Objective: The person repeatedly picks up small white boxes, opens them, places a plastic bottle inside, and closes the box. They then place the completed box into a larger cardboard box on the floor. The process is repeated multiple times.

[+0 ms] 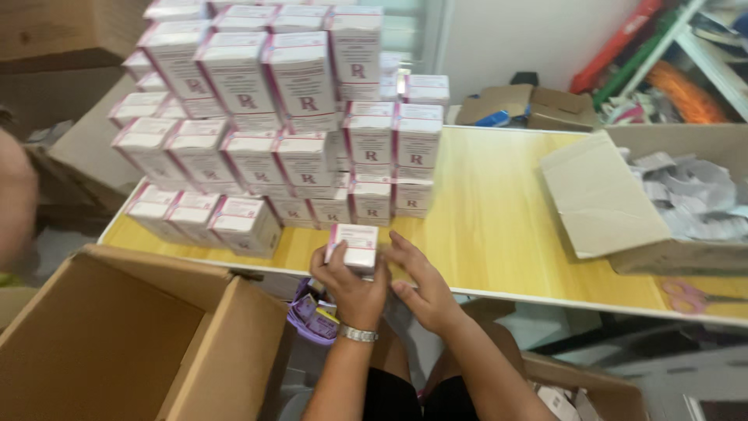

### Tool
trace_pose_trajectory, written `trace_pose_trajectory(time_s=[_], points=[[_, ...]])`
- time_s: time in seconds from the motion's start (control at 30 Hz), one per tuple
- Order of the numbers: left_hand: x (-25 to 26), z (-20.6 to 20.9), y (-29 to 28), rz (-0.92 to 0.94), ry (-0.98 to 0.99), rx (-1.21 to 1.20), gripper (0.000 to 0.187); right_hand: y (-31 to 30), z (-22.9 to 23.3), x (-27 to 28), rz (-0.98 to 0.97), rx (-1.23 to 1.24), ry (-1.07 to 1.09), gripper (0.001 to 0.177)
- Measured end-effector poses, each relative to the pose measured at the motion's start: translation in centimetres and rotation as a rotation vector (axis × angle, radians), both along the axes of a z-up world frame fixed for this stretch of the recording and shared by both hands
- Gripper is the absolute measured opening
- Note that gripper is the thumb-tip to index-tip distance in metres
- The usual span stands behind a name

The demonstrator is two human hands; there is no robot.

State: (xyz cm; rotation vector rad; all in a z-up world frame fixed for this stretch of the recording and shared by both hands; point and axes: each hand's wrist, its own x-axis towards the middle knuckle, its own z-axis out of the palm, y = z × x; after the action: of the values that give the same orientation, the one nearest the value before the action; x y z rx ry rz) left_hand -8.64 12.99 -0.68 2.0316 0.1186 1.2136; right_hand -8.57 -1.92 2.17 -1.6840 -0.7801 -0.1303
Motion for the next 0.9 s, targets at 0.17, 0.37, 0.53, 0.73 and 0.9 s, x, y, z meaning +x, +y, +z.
trace_pose_trajectory(time_s=[0.17,0.37,0.53,0.73,0.9], points=[[1.5,-0.9,6.5,0.17,-0.054,0.003,0.076,1.5,0.9,-0.8,-0.241,-0.315,-0.259,0.029],[4.3,-2.7,9.7,0.353,0.194,0.228,0.091,1.8,1.4,-1.4,-0.248,-0.295,-0.319,0.029],[5.0,-3.5,10.7,0.252,0.161,0.203,0.099,1.7,1.8,-1.5,-0.231,-0.305,-0.327,0.03],[-1.6,-5.1,1.5,-0.159,0.013,-0.073,0.094,-0.5,-0.5,-1.9,-0.234,-0.123,-0.202,0.037],[-6.8,-4.4,-8.5,-0.968,0.158,-0.004,0.041,-7.5,-4.7,-4.7,-0.495,0.081,-0.265,0.034]])
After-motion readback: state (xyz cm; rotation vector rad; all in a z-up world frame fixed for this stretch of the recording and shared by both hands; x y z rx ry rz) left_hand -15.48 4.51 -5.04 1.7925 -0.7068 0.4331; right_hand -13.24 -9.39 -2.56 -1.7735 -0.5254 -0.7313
